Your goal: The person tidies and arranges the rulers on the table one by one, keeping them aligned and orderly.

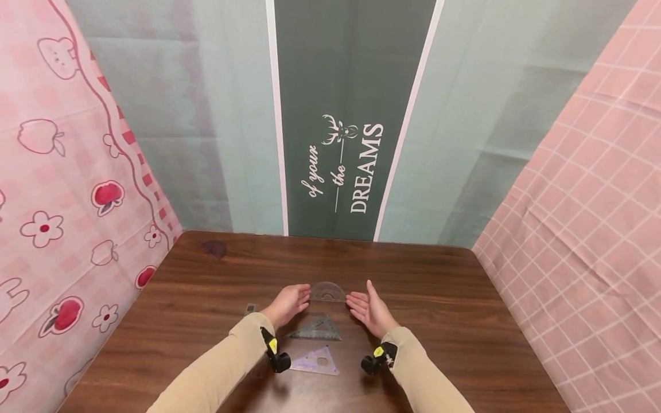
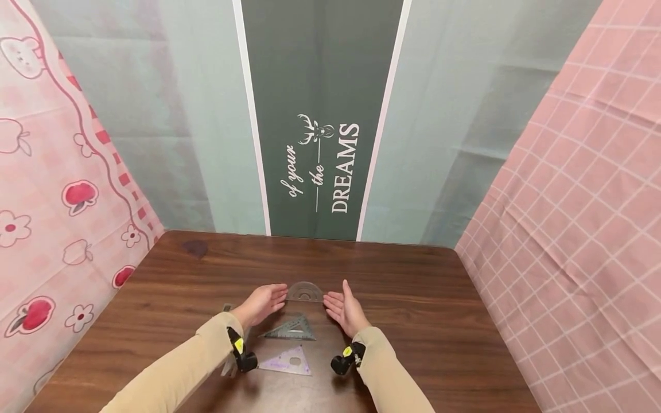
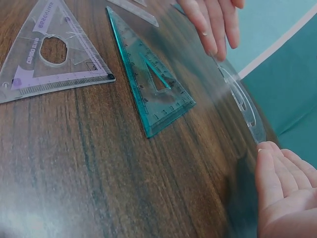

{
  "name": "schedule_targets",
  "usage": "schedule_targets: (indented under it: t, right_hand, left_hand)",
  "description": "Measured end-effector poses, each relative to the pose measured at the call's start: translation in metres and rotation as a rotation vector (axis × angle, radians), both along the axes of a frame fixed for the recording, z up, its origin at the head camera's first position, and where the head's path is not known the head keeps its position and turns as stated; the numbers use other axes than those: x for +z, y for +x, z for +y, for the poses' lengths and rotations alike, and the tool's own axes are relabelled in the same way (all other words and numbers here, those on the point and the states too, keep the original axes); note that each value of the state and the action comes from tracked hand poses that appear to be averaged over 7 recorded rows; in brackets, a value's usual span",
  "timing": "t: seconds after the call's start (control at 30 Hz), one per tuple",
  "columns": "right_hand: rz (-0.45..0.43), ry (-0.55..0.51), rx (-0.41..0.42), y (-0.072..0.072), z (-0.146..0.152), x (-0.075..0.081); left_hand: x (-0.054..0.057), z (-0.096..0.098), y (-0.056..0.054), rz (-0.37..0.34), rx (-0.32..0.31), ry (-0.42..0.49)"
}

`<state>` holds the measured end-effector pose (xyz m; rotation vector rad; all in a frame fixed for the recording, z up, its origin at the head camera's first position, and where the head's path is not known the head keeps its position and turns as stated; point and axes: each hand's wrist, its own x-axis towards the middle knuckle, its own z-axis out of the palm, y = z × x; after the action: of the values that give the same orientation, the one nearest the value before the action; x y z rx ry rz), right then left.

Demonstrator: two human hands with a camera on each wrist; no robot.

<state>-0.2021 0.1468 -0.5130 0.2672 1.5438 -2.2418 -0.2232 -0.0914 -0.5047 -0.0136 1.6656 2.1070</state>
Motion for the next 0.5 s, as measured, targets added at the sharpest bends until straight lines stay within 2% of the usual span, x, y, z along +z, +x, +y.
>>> schedule_targets:
  t: [0.03, 0.17, 0.3, 0.5]
  right_hand:
    - [0.0, 0.0, 0.001, 0.0, 0.001, 0.0]
    - [0.002, -0.002, 0.01, 0.001, 0.004, 0.0]
    - [0.009, 0.001, -0.001, 0.003, 0.007, 0.0]
    - [-0.006, -0.012, -0.017, 0.009, 0.016, 0.0]
  left_hand:
    - [0.007, 0.003, 0.003, -0.025, 0.012, -0.019]
    - [0.017, 0.007, 0.007, -0.03, -0.002, -0.032]
    - [0.021, 0.01, 0.007, -0.034, -0.029, -0.028]
    - [0.02, 0.015, 0.008, -0.017, -0.072, -0.005]
